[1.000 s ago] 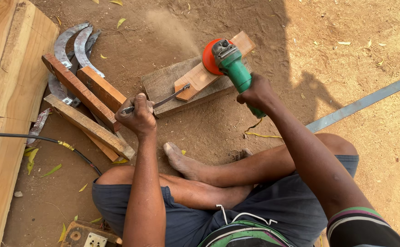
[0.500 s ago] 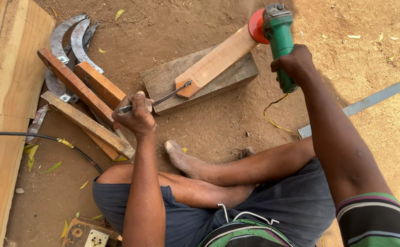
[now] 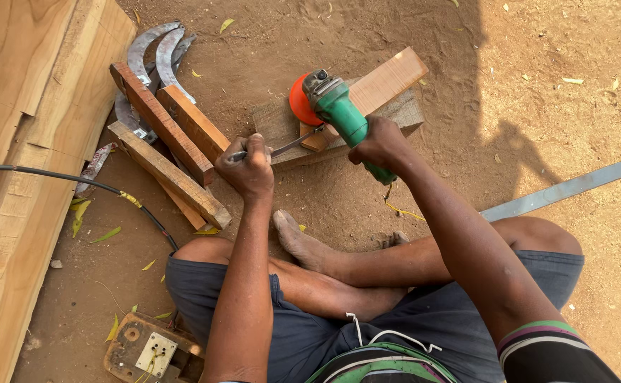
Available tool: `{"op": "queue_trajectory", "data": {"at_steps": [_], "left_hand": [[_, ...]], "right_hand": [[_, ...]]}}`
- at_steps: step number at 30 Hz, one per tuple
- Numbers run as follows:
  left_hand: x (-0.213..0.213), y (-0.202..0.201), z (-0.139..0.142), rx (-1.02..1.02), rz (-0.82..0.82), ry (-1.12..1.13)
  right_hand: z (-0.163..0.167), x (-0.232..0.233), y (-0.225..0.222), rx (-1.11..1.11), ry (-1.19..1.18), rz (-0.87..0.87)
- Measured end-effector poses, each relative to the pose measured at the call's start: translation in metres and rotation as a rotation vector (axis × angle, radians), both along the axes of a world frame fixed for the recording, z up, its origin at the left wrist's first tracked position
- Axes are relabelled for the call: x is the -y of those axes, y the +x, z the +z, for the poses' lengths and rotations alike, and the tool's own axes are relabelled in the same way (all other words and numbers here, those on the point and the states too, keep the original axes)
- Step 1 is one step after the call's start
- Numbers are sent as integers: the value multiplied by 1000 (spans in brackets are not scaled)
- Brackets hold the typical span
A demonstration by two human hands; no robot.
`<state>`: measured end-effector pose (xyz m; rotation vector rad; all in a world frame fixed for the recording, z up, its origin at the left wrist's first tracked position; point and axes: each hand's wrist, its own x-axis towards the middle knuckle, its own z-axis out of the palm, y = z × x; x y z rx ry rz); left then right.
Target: The person uses an angle grinder to sharpen and smooth the edges of curved metal blades by holding them against a wooden block. They pick up and handle different metal pieces and move a wooden support on the ground.
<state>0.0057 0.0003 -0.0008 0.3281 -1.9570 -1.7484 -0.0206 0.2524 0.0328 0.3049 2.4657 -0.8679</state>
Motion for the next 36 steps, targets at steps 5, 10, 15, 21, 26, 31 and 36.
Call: {"op": "queue_trajectory", "data": {"at_steps": [5,10,15,21,26,31,36], "left_hand": [[-6,12,5,1,5,53],[-2,4,6,-29,-15,64],[3,3,2,-37,-36,148],[6,2,-2,-38,-37,142],[8,0,-4,-53,-47,123],[5,0,1,-64,-29,62],[-2,8,11,38,45,-4]], "right_hand": [[5,-17,8,-56,62,-31],[16,-46,-3,-60,125,-125],[24,-63,-20,-39,107,-195],[34,-85,-32,3,153,-241],[37,-102,-42,11,146,-290],[44,-122,-50,47,136,-333],[57,-151,-35,59,-1,-415]]}}
